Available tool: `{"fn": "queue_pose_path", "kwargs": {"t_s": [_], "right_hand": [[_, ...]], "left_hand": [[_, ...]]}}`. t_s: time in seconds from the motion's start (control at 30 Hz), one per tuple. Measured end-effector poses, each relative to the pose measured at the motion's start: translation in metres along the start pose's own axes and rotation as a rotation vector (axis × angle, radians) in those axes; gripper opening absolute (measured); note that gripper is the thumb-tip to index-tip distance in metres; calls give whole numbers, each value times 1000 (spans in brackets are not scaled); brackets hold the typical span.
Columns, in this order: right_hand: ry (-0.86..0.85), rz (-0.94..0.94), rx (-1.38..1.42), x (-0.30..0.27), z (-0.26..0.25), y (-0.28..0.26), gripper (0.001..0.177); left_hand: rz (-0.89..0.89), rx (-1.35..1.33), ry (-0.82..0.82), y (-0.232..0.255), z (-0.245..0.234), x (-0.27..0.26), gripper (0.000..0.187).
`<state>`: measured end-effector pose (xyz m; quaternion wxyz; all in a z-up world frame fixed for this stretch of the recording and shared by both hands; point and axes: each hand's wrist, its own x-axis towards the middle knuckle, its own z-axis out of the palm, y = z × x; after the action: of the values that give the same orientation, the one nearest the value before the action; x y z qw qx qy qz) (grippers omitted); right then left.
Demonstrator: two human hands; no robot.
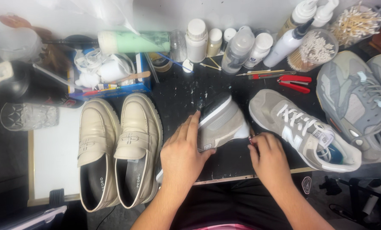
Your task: The person uses a small metal tool to scrape and clean the surface of a grey sneaker. They focus on the heel and side panels, repeatedly picking at the material. The person rotates the shoe to access different areas and briefly handles a second pair of grey sneakers before returning to the first one.
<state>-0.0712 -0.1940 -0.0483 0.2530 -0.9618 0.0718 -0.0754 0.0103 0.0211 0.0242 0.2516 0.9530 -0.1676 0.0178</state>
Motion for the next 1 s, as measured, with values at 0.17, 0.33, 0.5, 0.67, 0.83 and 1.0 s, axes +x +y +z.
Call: {"fn": "queue_pose_path", "kwargs": {"t_s": [0.17,0.33,0.5,0.67,0.83,1.0], "right_hand": [[-196,325,178,8,-5,7,49],[-346,319,68,3,-37,12,31],[-289,301,169,-4,-97,30,32],[-85,26,336,22,-104,36,43],[-215,-82,341,66,-94,15,46],[-223,-402,79,90,-85,-11,38]], "left_hand": [[65,-105,2,-6,-8,0,104],[46,-206,-96,-13,-16,8,101],[36,-260,-217,-22,-24,21,102],[67,-226,-230,-18,-18,29,103],[133,-119,-170,-5,5,36,105],[62,5,-78,12,23,31,107]]}}
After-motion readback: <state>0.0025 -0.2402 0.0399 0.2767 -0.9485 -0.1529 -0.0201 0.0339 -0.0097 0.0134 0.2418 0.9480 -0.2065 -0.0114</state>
